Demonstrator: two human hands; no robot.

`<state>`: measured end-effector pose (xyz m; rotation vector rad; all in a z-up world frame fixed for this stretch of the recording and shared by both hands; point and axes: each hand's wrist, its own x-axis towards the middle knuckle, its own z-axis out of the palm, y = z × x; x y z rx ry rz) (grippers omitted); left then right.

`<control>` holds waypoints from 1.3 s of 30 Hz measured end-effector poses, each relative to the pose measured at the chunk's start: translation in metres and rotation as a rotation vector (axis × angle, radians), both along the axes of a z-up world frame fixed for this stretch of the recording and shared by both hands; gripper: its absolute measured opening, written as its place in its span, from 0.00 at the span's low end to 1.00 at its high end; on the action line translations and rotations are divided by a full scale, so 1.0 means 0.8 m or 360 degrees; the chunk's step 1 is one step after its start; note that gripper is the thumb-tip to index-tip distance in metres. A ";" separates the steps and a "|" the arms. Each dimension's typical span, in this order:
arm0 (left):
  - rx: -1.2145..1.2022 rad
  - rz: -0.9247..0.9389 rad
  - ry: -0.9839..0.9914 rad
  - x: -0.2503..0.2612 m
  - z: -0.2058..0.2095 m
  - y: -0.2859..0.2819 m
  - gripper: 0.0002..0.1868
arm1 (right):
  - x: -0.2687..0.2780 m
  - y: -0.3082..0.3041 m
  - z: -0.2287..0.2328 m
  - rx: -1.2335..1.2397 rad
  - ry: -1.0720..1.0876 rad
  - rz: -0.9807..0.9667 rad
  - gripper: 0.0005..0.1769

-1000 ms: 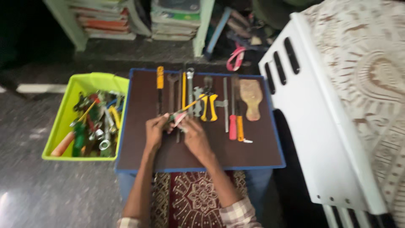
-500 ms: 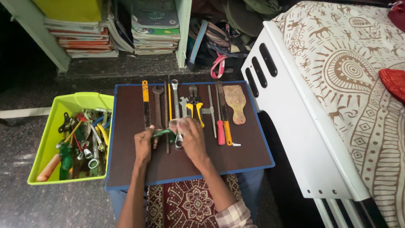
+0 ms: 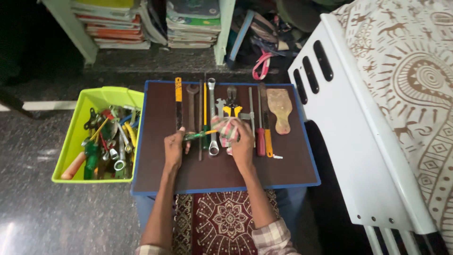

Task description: The person sits on the floor and wipes various hand tools with a cloth. They pick up items such as a saw, screwdriver, hammer, wrench, and trowel from a green bin, wipe them, and place them on a small table.

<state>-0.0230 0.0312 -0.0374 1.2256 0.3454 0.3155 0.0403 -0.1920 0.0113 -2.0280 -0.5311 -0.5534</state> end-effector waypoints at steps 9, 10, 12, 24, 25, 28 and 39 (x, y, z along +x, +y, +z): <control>-0.0003 -0.0080 0.0026 0.002 0.002 -0.004 0.20 | -0.002 0.027 -0.029 0.1329 0.1300 0.0320 0.16; 0.0016 -0.0086 0.0025 0.003 0.001 -0.003 0.20 | -0.008 0.035 -0.033 0.1222 0.1259 0.0348 0.15; 0.0027 -0.0073 0.0020 0.005 -0.003 -0.002 0.19 | -0.015 0.045 -0.039 0.1066 0.1109 0.0414 0.14; -0.0025 -0.0047 0.0075 0.002 0.002 -0.002 0.18 | 0.019 0.000 -0.003 0.1608 0.1013 0.0274 0.19; -0.0045 -0.0045 0.0072 0.003 0.003 -0.002 0.18 | 0.019 -0.001 -0.003 0.1569 0.1052 0.0238 0.19; -0.0044 -0.0056 0.0046 0.002 0.004 -0.002 0.18 | 0.012 0.010 -0.016 0.1437 0.1372 0.0165 0.19; -0.0022 -0.0153 -0.0164 0.002 -0.009 0.003 0.12 | -0.020 0.052 -0.065 0.0966 0.1360 0.0672 0.14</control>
